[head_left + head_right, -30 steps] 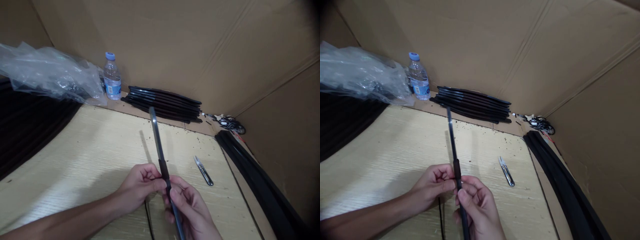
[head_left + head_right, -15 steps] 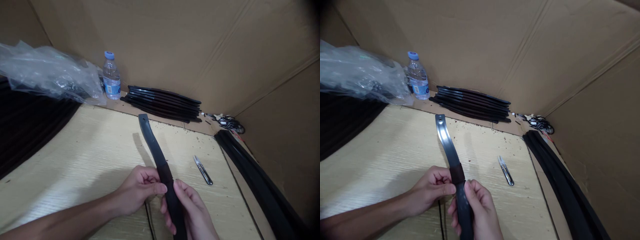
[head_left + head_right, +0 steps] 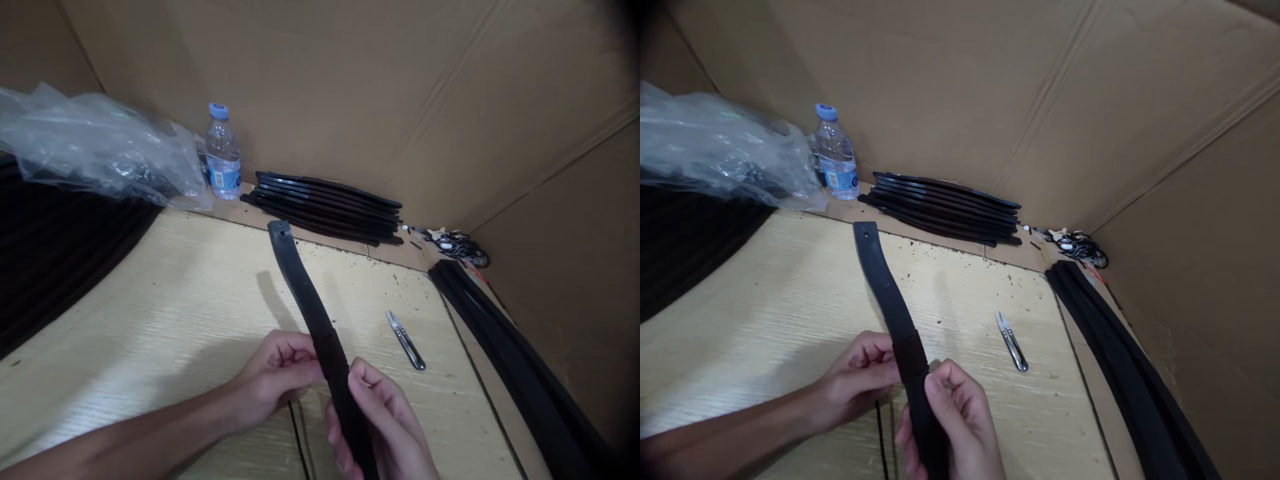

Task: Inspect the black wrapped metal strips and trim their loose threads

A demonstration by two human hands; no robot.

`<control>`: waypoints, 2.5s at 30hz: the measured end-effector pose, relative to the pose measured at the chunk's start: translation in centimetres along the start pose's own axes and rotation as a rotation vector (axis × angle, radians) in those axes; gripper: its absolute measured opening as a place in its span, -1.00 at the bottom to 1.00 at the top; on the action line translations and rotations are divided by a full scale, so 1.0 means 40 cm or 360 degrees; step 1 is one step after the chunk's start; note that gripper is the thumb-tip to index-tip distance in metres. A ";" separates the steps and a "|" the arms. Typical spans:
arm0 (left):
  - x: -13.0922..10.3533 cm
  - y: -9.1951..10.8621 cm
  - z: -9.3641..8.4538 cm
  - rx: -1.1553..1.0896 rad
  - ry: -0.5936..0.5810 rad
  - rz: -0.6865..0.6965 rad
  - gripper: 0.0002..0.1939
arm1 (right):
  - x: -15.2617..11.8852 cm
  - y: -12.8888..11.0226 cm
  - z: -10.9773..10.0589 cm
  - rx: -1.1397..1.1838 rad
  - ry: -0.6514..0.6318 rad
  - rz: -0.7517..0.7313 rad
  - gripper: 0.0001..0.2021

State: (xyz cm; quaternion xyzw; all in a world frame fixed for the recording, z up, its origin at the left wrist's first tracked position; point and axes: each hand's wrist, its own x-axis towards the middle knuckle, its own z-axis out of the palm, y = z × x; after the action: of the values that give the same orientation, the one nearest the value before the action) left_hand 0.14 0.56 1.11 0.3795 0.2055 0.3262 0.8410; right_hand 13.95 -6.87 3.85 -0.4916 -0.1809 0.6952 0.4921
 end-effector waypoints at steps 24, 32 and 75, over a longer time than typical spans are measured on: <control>0.000 -0.020 -0.008 0.0114 0.0226 -0.0051 -0.87 | 0.003 0.034 0.007 -0.0186 -0.0194 -0.0050 -0.57; 0.001 -0.013 -0.005 0.0056 0.0191 -0.0067 -0.86 | -0.006 0.023 0.015 -0.0139 -0.0110 -0.0093 -0.58; 0.006 -0.019 0.012 -0.0240 0.0101 -0.0068 -0.84 | 0.003 -0.003 -0.006 0.0061 -0.0030 -0.0144 -0.71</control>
State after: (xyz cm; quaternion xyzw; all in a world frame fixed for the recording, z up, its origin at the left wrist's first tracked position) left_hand 0.88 0.13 0.80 0.3000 0.2151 0.3346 0.8671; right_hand 14.23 -6.78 3.78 -0.4669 -0.1944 0.6803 0.5305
